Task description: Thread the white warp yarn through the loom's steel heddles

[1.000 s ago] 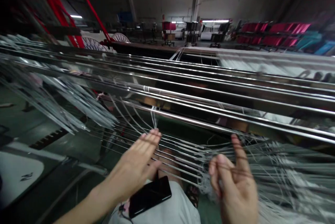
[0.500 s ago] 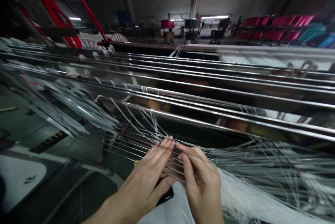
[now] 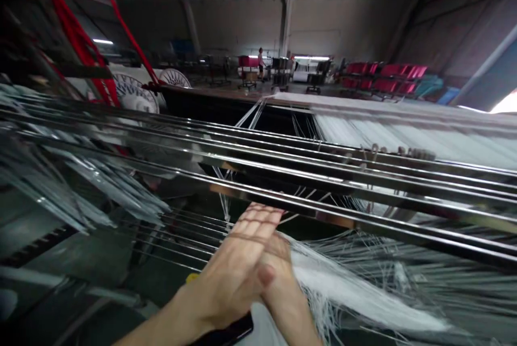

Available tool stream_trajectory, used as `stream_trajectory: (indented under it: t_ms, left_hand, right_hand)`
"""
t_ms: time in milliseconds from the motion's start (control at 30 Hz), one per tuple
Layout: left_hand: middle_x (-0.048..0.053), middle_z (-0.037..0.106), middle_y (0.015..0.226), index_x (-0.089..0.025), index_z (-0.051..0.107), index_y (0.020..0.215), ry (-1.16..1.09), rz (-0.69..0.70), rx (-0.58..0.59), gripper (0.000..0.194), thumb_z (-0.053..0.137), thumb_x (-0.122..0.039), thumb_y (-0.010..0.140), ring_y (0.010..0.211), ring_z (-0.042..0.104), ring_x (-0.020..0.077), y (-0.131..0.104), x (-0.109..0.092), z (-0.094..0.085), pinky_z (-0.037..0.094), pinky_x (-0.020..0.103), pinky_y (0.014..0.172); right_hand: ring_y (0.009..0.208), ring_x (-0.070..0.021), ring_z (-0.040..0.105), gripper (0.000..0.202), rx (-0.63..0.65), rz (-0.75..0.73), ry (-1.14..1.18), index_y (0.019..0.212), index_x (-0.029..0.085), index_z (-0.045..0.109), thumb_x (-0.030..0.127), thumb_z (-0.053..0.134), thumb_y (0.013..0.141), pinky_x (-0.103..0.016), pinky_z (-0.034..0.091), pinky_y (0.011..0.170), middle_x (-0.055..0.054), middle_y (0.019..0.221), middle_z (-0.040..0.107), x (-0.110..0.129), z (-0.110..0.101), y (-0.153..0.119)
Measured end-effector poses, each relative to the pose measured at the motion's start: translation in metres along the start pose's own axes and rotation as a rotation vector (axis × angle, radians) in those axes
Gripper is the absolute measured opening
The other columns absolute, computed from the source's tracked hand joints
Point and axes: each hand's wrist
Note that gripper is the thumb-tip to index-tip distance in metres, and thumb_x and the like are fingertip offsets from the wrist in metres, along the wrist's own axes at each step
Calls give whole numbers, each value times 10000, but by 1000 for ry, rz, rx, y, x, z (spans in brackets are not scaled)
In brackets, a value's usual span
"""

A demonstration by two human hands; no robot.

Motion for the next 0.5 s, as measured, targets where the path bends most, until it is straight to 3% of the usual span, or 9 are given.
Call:
stream_trajectory:
  t_ms: [67, 167, 267, 333, 433, 500]
  left_hand:
    - [112, 470, 1396, -197, 381, 1407, 151, -104, -108, 495, 297, -377, 954, 1305, 414, 262, -5, 26, -1, 340, 483, 1095]
    - [139, 587, 1243, -164, 532, 1278, 382, -312, -289, 419, 403, -287, 898, 1203, 511, 292, -16, 82, -4, 381, 502, 1048]
    - [128, 665, 1084, -119, 576, 1204, 325, -421, -271, 397, 417, -232, 859, 1047, 611, 242, -12, 108, -10, 459, 396, 980]
    - [84, 685, 1024, -148, 596, 1169, 116, -377, -165, 355, 404, -257, 891, 961, 639, 190, -3, 95, -19, 482, 317, 938]
    - [37, 686, 991, -186, 624, 1086, -210, -207, -7, 306, 376, -301, 948, 888, 646, 143, 7, 49, -33, 495, 244, 872]
    - [29, 693, 988, -191, 646, 1018, -264, -110, 60, 277, 392, -283, 951, 886, 648, 142, 8, 18, -37, 492, 237, 864]
  right_hand:
    - [883, -241, 649, 170, -55, 18, -28, 920, 233, 708, 285, 638, 773, -364, 513, 823, -81, 968, 703, 2, -19, 3]
    - [595, -115, 574, 154, -259, 115, 84, 910, 206, 666, 321, 620, 820, -230, 480, 560, -47, 847, 680, 9, -40, 1]
    - [481, -61, 440, 177, -280, 175, 351, 864, 185, 668, 327, 690, 761, -167, 327, 400, -23, 758, 645, 18, -36, 3]
    - [545, -77, 491, 180, -269, 219, 499, 840, 182, 680, 308, 725, 720, -157, 346, 424, -22, 745, 640, 22, -26, 8]
    - [628, -106, 558, 183, -317, 261, 579, 831, 187, 696, 285, 750, 686, -183, 430, 503, -32, 774, 665, 28, -15, 16]
    - [658, -124, 580, 159, -272, 234, 602, 783, 178, 703, 270, 758, 666, -217, 474, 562, -47, 800, 682, 32, -10, 21]
Point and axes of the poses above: each hand's wrist, its own y-axis towards the middle knuckle, its own z-axis out of the palm, x = y × z
